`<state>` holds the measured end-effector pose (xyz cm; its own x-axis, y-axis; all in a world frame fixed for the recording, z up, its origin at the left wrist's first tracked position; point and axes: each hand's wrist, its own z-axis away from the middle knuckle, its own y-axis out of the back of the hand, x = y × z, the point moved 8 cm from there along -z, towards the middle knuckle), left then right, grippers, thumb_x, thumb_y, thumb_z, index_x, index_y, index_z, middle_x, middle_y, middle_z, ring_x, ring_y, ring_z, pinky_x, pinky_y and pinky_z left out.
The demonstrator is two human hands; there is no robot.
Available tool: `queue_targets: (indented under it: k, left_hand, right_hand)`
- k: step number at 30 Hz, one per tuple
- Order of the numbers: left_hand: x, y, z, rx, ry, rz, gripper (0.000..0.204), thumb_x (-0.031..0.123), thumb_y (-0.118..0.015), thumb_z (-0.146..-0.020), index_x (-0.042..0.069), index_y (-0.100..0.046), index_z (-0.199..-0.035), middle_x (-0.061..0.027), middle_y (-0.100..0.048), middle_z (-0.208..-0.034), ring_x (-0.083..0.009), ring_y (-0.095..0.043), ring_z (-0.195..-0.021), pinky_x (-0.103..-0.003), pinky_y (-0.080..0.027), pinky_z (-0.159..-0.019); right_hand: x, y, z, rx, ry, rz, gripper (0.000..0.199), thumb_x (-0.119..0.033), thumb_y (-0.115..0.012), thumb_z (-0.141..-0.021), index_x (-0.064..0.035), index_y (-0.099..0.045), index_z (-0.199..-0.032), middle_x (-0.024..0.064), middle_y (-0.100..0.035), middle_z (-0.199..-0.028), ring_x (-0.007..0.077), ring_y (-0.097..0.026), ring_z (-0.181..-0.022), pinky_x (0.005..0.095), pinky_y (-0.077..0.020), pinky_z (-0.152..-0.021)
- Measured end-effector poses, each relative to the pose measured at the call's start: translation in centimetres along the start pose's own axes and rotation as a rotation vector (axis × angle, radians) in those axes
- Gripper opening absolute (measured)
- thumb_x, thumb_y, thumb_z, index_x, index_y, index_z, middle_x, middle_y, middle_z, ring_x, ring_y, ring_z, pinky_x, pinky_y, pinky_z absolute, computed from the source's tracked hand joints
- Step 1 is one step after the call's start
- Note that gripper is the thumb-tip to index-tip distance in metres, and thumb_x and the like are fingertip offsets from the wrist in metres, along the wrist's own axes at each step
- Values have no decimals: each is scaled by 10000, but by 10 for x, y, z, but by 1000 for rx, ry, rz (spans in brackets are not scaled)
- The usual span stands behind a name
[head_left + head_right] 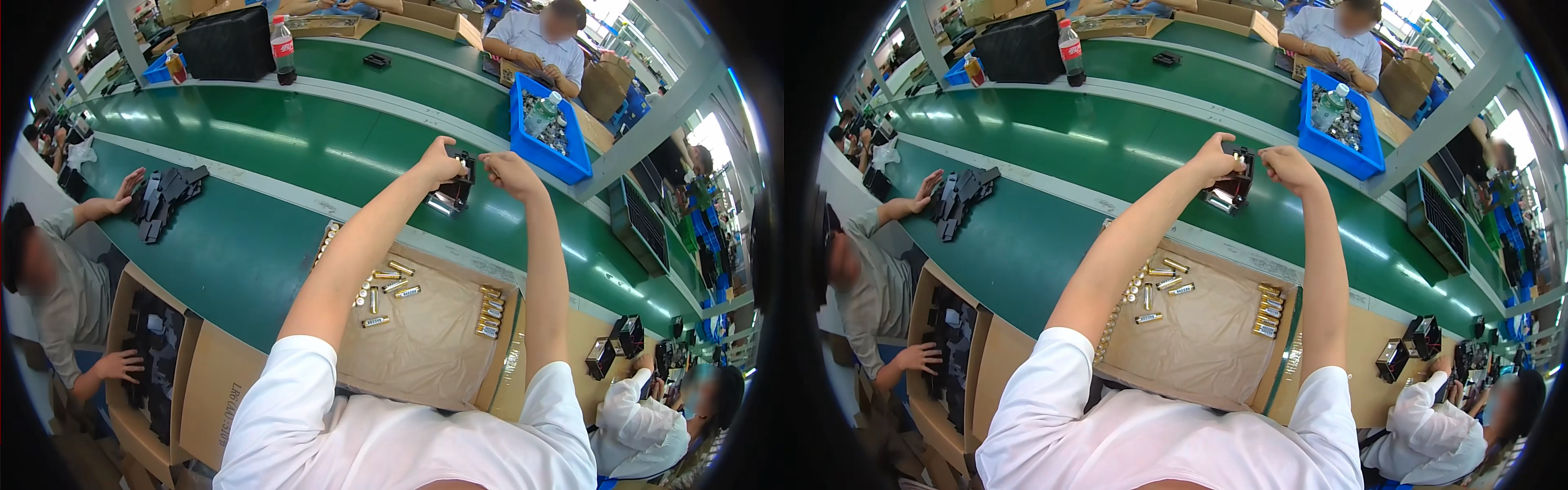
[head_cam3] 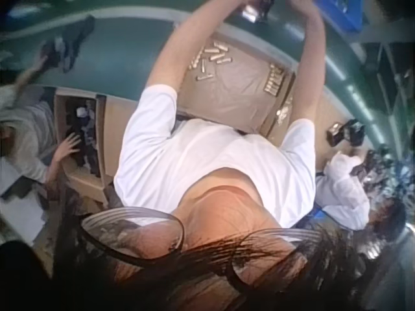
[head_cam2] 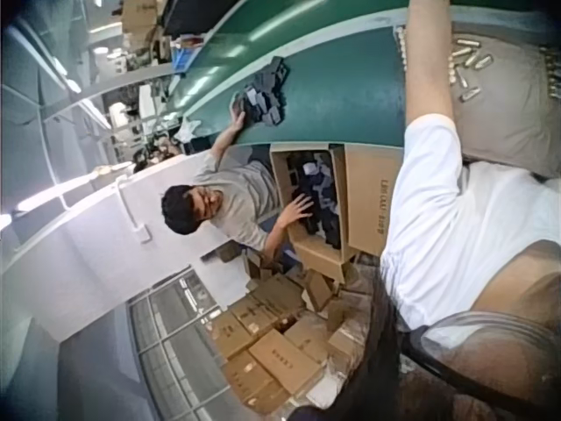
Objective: Insert gold-colored batteries into a black plastic battery housing at an assembly station.
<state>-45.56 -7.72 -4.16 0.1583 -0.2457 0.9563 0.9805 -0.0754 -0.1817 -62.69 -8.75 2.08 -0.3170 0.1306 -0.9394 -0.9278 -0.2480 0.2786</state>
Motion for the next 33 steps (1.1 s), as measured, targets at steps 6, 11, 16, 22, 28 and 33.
queue_targets:
  k: [6, 11, 16, 22, 28, 33]
  left_hand:
    - [1, 17, -7, 38, -15, -66, 668, -68, -700, -894, 79, -437, -1490, -245, -576, -1280, -336, -673, -1120, -448, -639, -864]
    - [-1, 42, -11, 19, -11, -56, 558, -25, -647, -939, 61, -461, -1458, -239, -579, -1268, -327, -665, -1101, -451, -640, -850]
    - [-1, 67, -10, 111, -38, -147, 497, 17, -651, -939, 34, -485, -1407, -239, -601, -1226, -326, -679, -1060, -441, -637, -835]
    - [5, 90, -1, 260, -71, -280, 435, 68, -656, -939, 2, -514, -1345, -239, -627, -1177, -325, -696, -1011, -429, -634, -816]
    - [14, 112, 4, 300, -100, -345, 393, 118, -661, -939, -30, -543, -1283, -240, -654, -1127, -323, -713, -962, -417, -631, -798]
    - [21, 136, 11, 247, -84, -362, 377, 160, -666, -939, -57, -567, -1231, -240, -676, -1086, -322, -728, -922, -407, -628, -782]
  right_hand:
    - [-23, -22, -1, -54, 169, 549, 235, -136, -838, -839, 8, -810, -1022, 77, -694, -745, 133, -571, -627, 266, -488, -599]
    - [-45, -51, -20, 73, 339, 750, 247, -118, -827, -842, 2, -805, -1056, 95, -744, -799, 170, -615, -647, 293, -525, -647]
    - [-42, -72, -43, 132, 447, 749, 260, -128, -821, -855, -8, -804, -1085, 104, -777, -872, 212, -675, -707, 324, -557, -707]
    - [-27, -124, -16, 355, 928, 847, 260, -148, -790, -895, -15, -798, -1118, 113, -791, -934, 222, -716, -783, 319, -569, -762]
    - [-4, -117, -28, 194, 578, 382, 236, -136, -735, -934, -43, -803, -1140, 102, -797, -944, 223, -725, -796, 300, -568, -787]
    - [-6, -121, -61, 51, 257, 295, 232, -84, -705, -921, -67, -816, -1125, 84, -798, -938, 226, -713, -780, 316, -573, -792]
